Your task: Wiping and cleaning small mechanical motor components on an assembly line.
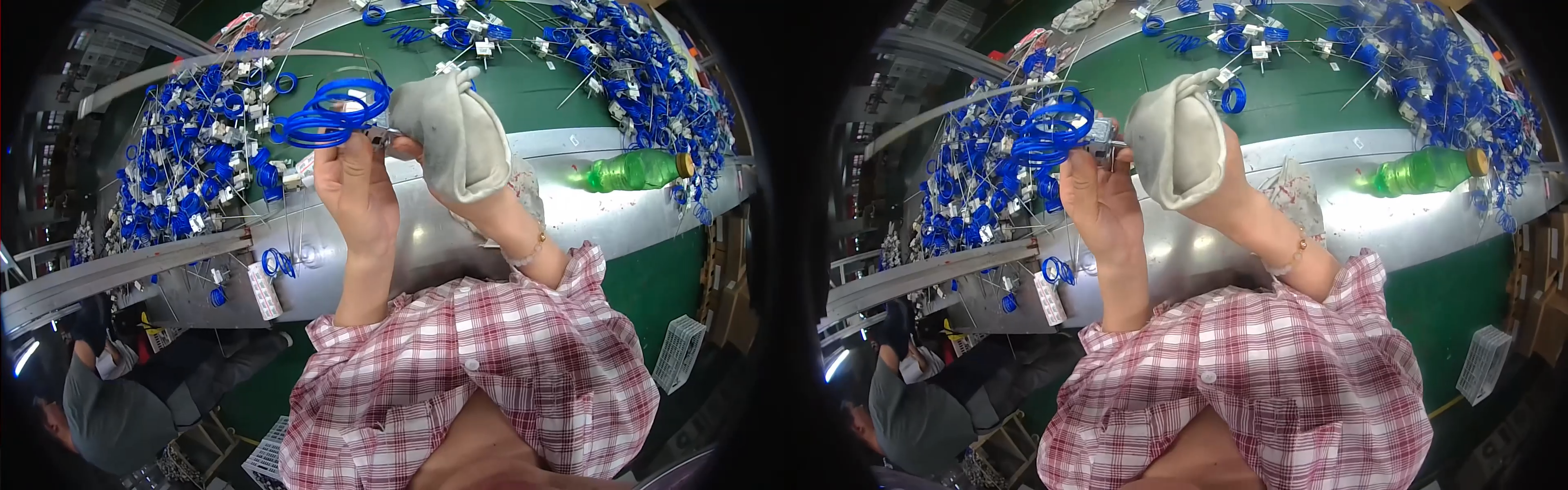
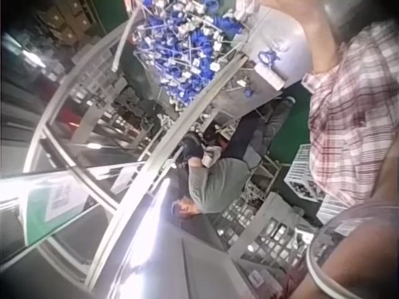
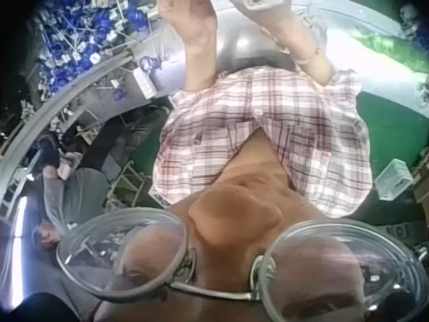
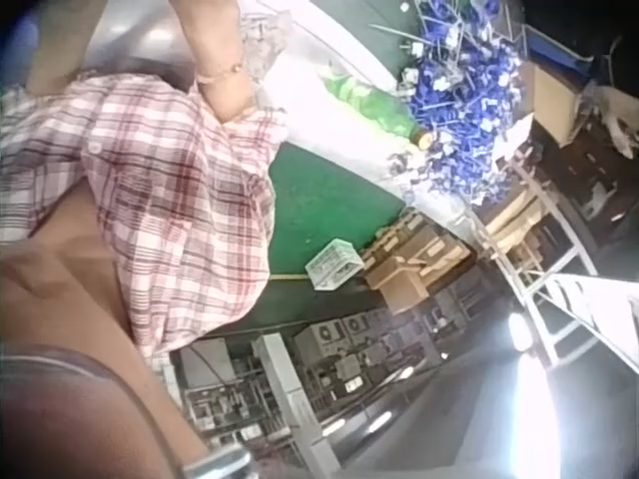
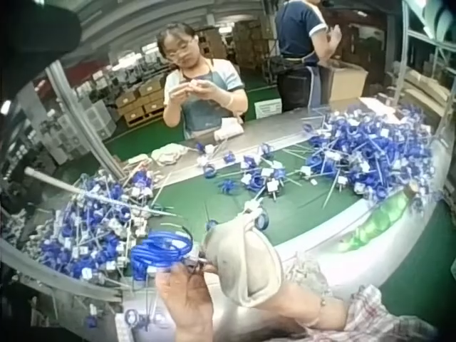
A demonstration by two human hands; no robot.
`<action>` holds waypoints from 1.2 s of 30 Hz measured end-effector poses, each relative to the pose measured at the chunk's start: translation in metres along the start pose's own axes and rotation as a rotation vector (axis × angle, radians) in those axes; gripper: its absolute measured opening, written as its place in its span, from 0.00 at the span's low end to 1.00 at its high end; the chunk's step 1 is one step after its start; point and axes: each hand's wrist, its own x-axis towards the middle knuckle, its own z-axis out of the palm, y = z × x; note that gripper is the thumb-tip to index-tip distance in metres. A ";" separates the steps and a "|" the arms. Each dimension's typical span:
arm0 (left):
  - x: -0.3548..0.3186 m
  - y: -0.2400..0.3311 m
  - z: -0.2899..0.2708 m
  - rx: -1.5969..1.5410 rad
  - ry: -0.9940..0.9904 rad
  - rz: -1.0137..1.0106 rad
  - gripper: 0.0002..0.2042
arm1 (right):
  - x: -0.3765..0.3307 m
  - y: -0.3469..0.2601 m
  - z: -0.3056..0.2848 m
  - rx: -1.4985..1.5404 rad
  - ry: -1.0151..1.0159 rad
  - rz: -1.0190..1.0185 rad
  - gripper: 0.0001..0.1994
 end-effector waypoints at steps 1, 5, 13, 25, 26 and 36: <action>-0.001 0.001 0.001 0.000 -0.002 -0.003 0.13 | -0.001 0.002 0.000 -0.015 -0.019 -0.024 0.19; -0.001 0.004 0.005 -0.050 0.079 -0.069 0.12 | 0.006 -0.008 0.001 0.024 0.200 -0.100 0.12; -0.001 0.006 0.009 -0.129 0.147 -0.077 0.09 | -0.001 -0.024 -0.020 0.814 0.400 0.641 0.10; -0.012 -0.007 0.004 -0.012 0.241 -0.103 0.11 | -0.025 -0.006 0.002 0.087 -0.065 0.060 0.14; -0.012 -0.008 0.004 -0.015 0.238 -0.100 0.11 | -0.024 -0.004 0.002 0.037 -0.052 0.025 0.13; 0.000 -0.018 0.006 0.008 0.235 -0.074 0.13 | -0.001 0.003 -0.013 -0.072 -0.015 -0.197 0.11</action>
